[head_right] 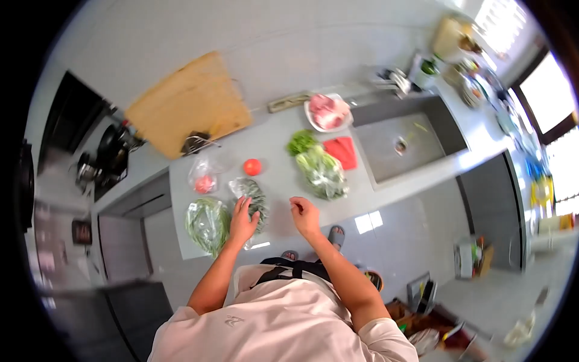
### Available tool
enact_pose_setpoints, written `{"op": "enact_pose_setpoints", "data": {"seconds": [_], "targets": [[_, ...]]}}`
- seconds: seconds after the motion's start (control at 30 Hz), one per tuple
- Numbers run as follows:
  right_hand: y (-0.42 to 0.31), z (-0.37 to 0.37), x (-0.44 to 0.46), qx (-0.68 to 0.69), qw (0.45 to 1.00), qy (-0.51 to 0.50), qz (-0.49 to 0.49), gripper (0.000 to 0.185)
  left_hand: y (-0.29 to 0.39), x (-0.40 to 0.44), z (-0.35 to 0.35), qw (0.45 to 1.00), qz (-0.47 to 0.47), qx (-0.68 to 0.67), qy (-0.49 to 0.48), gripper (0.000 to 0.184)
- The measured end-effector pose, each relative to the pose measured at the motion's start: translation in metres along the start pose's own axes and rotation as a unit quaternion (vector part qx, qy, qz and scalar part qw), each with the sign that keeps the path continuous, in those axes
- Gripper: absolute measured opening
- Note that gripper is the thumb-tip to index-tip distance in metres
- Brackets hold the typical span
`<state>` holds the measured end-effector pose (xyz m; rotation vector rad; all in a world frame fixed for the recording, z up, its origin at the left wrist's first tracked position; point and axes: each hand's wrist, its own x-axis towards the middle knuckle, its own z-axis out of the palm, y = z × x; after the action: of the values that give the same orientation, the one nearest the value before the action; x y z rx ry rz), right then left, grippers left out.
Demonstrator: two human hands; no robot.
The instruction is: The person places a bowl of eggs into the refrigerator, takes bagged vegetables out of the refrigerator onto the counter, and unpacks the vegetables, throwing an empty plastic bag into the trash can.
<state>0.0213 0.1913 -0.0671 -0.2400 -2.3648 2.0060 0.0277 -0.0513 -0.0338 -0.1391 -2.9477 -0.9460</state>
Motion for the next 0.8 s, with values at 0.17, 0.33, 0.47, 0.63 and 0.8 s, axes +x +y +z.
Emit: {"op": "enact_pose_setpoints", "data": {"seconds": [0.17, 0.33, 0.47, 0.63, 0.8], "targets": [[-0.005, 0.009, 0.059, -0.1, 0.972, -0.21, -0.026, 0.031, -0.016, 0.02, 0.004, 0.975, -0.195, 0.056, 0.087, 0.082], [0.005, 0.062, 0.07, -0.196, 0.93, -0.311, 0.001, 0.062, -0.04, 0.023, 0.029, 0.95, -0.303, -0.072, 0.008, 0.093], [0.007, 0.062, 0.071, -0.132, 0.957, -0.254, 0.038, 0.065, -0.023, 0.029, 0.05, 0.953, -0.27, -0.136, 0.003, 0.078], [0.012, 0.0, 0.081, -0.226, 0.968, -0.111, 0.007, 0.054, 0.02, 0.05, 0.084, 0.946, -0.198, -0.257, -0.016, 0.067], [0.002, -0.027, 0.087, -0.283, 0.958, -0.053, 0.01, 0.062, 0.051, 0.087, 0.093, 0.949, -0.12, -0.289, -0.05, 0.072]]}}
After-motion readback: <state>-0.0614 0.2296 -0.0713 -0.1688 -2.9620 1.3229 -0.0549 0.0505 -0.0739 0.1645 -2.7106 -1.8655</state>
